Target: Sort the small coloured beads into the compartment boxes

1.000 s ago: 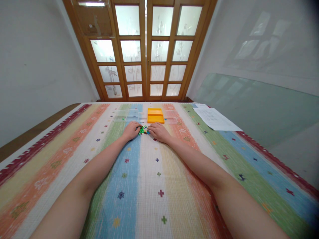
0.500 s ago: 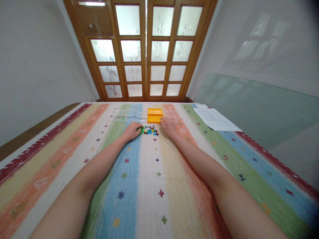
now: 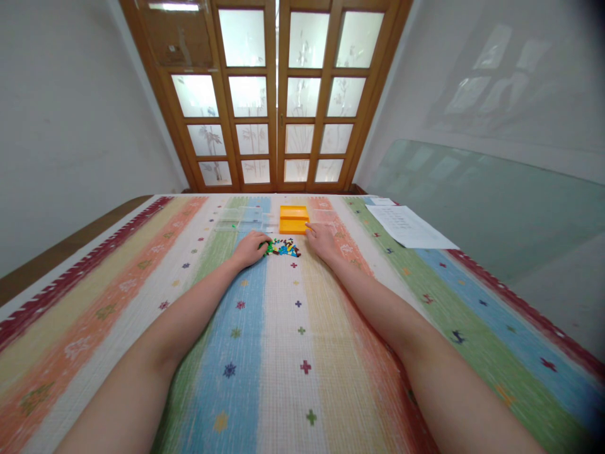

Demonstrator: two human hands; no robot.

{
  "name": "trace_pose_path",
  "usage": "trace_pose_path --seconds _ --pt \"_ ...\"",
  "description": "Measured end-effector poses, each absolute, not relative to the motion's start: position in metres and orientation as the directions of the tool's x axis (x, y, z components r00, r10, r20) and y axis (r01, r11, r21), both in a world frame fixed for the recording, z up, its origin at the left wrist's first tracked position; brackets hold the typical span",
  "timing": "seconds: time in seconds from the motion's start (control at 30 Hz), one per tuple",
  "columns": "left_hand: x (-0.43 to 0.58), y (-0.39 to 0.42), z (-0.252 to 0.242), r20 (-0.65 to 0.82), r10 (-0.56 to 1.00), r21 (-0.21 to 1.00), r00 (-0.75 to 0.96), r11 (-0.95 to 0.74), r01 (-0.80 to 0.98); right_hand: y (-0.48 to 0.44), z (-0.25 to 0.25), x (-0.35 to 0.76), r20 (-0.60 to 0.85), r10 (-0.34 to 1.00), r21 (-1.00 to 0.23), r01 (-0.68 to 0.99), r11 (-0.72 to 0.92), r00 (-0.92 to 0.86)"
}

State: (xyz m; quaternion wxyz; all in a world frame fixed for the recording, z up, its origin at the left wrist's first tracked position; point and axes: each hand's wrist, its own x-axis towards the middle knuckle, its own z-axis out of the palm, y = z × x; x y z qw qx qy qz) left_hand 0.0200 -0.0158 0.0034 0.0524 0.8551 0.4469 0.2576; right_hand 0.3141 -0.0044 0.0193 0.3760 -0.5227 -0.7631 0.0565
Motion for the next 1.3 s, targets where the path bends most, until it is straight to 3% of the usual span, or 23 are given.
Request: trace_pose_path --seconds 0.2,0.57,1.03,1.3 --pt "0.02 -0.015 0.003 0.385 0.808 0.322 0.446 -0.57 0.756 -0.004 0.015 0.317 0.549 0.808 -0.441 0.748 0.497 -0.213" --pt "0.017 -0.013 0.001 0.391 0.829 0.268 0.4 -0.519 0.812 0.004 0.006 0.313 0.502 0.86 -0.501 0.778 0.379 -0.096" --pt "0.011 -0.006 -0.006 0.406 0.866 0.246 0.291 -0.411 0.878 -0.002 0.0 0.303 0.546 0.805 -0.381 0.787 0.486 -0.233" --pt "0.009 -0.006 -0.005 0.378 0.857 0.27 0.349 -0.463 0.844 -0.003 -0.001 0.304 0.537 0.798 -0.359 0.782 0.51 -0.274"
